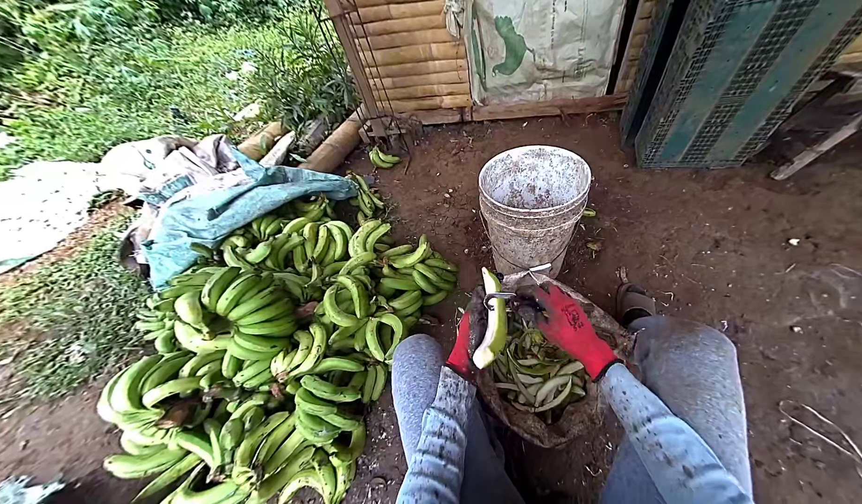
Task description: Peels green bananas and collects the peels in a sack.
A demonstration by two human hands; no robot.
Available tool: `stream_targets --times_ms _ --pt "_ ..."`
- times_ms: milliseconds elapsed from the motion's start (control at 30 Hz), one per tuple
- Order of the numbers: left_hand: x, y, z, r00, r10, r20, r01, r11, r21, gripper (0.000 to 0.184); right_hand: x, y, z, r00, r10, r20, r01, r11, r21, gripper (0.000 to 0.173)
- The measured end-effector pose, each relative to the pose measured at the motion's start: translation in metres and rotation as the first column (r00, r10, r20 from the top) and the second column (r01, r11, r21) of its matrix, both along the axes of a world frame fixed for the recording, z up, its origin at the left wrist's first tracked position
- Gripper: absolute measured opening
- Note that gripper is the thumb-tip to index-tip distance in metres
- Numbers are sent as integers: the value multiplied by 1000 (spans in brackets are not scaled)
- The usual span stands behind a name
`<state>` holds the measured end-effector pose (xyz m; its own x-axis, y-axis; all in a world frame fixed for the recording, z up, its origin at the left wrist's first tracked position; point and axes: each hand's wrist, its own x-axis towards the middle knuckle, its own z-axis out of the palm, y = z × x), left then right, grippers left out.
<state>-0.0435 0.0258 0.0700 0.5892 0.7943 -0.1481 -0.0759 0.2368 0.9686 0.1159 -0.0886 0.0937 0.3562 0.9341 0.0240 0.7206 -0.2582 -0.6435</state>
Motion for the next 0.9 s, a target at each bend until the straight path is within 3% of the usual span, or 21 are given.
stream_targets --times_ms 33,67,133,200,300,400,467,533,633,767,833,900 --pt "-7 0 -3 985 -95 -147 107 991 75 39 10 6 -2 994 -101 31 101 995 10 39" --pt "-9 2 -7 971 -138 -194 156 985 79 39 19 10 -2 983 -179 32 179 984 21 39" --pt "-7 1 -14 996 -38 -86 38 999 -7 43 27 7 0 968 -245 -60 248 968 48 38" --pt "-1 0 -6 988 152 17 -150 986 -73 43 16 -4 2 975 -157 -155 169 983 69 38" --pt "7 8 1 913 408 24 -406 912 -54 42 -21 -22 -3 981 64 -184 -39 990 135 40" --pt "8 6 1 855 509 104 -497 859 -121 43 -43 -22 -3 990 93 -110 -87 995 56 40" --pt "10 1 0 853 454 258 -422 890 -171 39 -40 -12 3 998 20 -55 -21 1000 -11 41" --pt "9 -4 3 903 351 246 -339 936 -92 41 -32 -8 4 999 -30 -36 29 999 -26 40" --pt "1 0 13 961 247 -127 -229 963 140 43 -28 -13 0 999 -37 31 37 999 3 40" --pt "8 -6 2 943 252 -217 -221 962 160 40 -20 -3 -9 993 -24 118 28 999 -39 39" --pt "7 -16 1 940 130 -316 -56 971 232 37 -8 9 -10 996 -66 57 70 996 -59 39" --pt "4 -30 15 836 -53 -546 263 912 313 44 12 19 -10 991 -131 10 131 981 -144 38"
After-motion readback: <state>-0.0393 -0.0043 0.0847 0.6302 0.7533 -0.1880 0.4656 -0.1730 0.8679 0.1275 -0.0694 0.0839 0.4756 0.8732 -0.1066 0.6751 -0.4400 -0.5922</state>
